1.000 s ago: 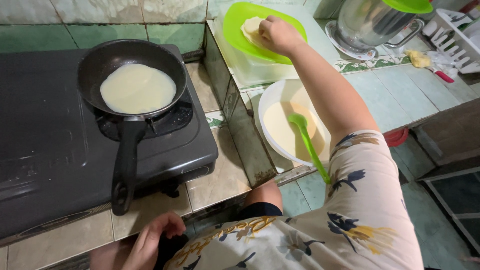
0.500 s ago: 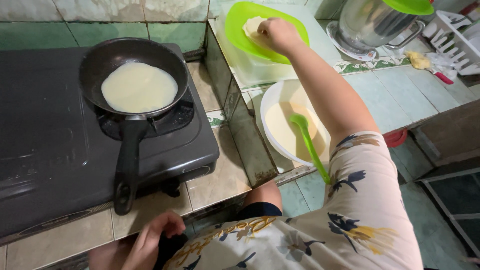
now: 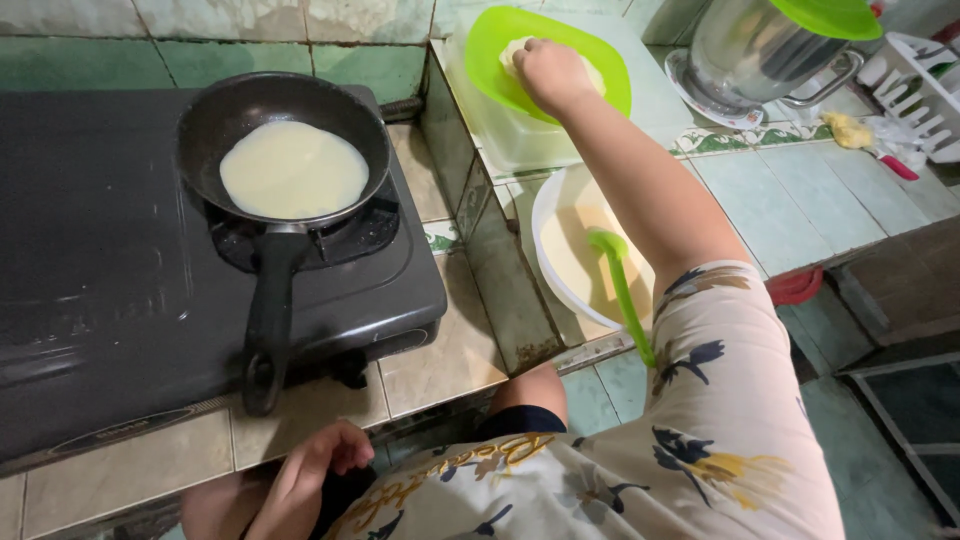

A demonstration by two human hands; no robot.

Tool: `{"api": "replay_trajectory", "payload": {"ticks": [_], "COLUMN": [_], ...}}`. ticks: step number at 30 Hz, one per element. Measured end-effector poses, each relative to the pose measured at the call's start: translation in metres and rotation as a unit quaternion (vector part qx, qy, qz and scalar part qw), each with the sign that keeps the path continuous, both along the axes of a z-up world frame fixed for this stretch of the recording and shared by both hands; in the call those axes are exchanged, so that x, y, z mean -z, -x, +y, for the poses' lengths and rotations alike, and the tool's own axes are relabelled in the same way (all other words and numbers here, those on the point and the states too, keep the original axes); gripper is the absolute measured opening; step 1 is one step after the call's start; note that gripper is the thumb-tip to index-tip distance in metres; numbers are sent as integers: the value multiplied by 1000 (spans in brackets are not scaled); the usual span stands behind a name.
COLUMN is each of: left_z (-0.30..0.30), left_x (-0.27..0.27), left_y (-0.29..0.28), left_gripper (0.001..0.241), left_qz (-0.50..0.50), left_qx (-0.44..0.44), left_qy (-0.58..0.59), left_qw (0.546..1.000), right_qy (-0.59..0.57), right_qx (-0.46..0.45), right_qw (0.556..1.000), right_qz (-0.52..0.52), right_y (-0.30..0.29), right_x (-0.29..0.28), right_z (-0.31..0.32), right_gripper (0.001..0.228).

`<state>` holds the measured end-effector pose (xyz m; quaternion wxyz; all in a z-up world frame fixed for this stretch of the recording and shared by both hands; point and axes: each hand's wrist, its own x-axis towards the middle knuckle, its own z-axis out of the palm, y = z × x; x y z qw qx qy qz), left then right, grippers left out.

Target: The person prepares thin crepe wrappers on a frying pan over a gas stove.

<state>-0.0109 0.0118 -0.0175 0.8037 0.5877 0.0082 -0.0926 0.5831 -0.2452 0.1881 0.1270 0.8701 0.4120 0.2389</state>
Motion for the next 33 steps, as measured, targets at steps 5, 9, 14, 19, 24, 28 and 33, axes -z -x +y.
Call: {"api": "replay_trajectory", "payload": {"ticks": [5, 9, 14, 19, 24, 28, 33], "left_z": [-1, 1, -2, -5, -5, 1, 4], "left_x": [-3, 6, -5, 3, 12, 14, 18], "left_y": [-1, -1, 1, 1, 2, -1, -9], "left_gripper": [75, 77, 74, 70, 73, 73, 68], "left_qz": [8, -8, -2, -10, -25, -34, 1], "left_qx": [1, 6, -6, -20, -14, -16, 10], "left_qy": [11, 1, 11, 28, -7, -17, -55], "left_qw": [1000, 1000, 1000, 999, 1000, 999, 998], "right_qy": [-65, -176, -143, -107, -116, -141, -172], "right_qx": [9, -10, -6, -21, 0, -31, -58], "right_qw": [996, 980, 980, 975, 965, 969, 978], "right_qz": [58, 96, 140, 191, 234, 201, 105], "right_y": [16, 1, 6, 16, 33, 96, 227], "right_x": [-17, -23, -27, -27, -36, -82, -133], "right_z": [-4, -28, -50, -59, -62, -65, -95], "right_gripper": [16, 21, 23, 28, 36, 36, 28]}}
